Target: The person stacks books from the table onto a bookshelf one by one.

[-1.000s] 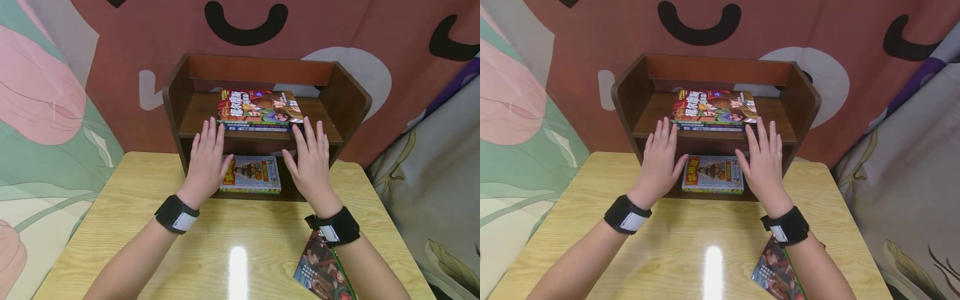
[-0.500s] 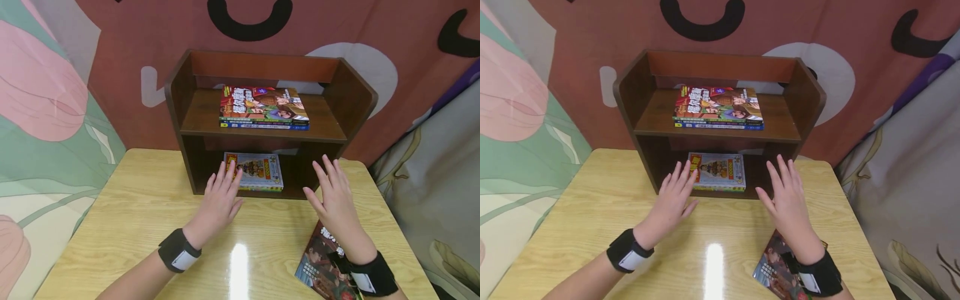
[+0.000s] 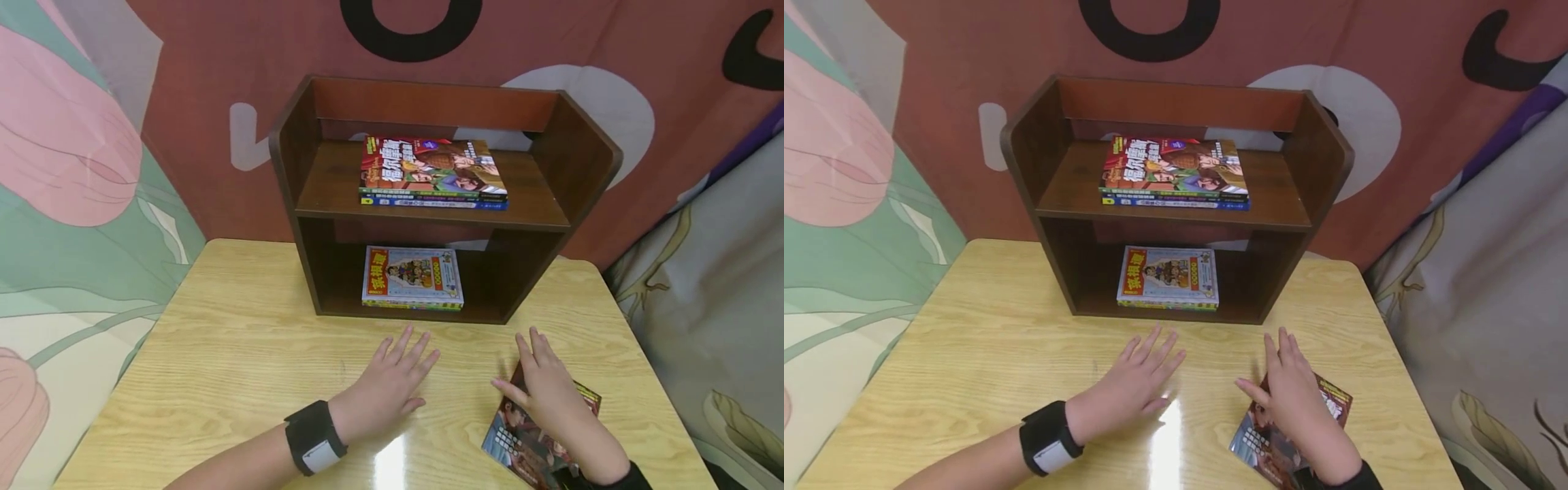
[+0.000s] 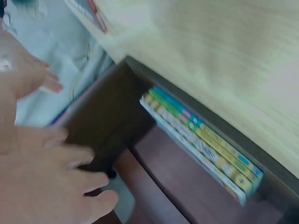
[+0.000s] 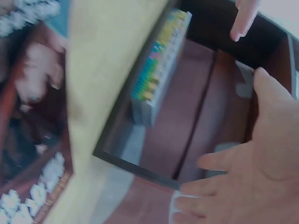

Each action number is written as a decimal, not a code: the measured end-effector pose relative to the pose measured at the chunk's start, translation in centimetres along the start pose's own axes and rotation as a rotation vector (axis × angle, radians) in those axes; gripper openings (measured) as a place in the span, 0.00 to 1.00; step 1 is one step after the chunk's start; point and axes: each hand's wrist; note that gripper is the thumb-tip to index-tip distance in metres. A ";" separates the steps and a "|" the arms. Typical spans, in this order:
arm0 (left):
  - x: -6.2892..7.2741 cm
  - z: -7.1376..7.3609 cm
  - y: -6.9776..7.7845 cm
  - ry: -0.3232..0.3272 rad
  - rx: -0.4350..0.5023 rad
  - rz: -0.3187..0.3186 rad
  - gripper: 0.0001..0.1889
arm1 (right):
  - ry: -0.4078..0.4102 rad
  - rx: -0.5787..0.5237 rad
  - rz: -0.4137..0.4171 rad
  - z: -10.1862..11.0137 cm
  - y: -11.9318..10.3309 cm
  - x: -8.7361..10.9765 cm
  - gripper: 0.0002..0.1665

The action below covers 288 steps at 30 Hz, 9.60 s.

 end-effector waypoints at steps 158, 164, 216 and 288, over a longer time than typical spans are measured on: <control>-0.3 1.8 2.8 -0.015 0.058 0.028 0.29 | 0.379 0.033 0.340 -0.1 -4.2 1.1 0.24; -0.7 6.3 3.2 0.227 -0.105 -0.056 0.26 | 0.635 0.066 0.337 4.0 -4.4 -0.2 0.26; -6.2 20.7 -4.4 0.675 -0.297 -0.079 0.19 | 0.921 0.058 0.179 14.9 -6.6 -14.2 0.26; -6.8 19.4 -6.4 0.752 0.390 0.325 0.22 | 0.598 -0.383 0.129 15.3 -4.1 -16.5 0.22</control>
Point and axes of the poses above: each hand's wrist, its own x-axis away from the middle knuckle, its own z-axis out of the back of the hand, y = z × x, and after that the axes turned 15 degrees about x, right-handed
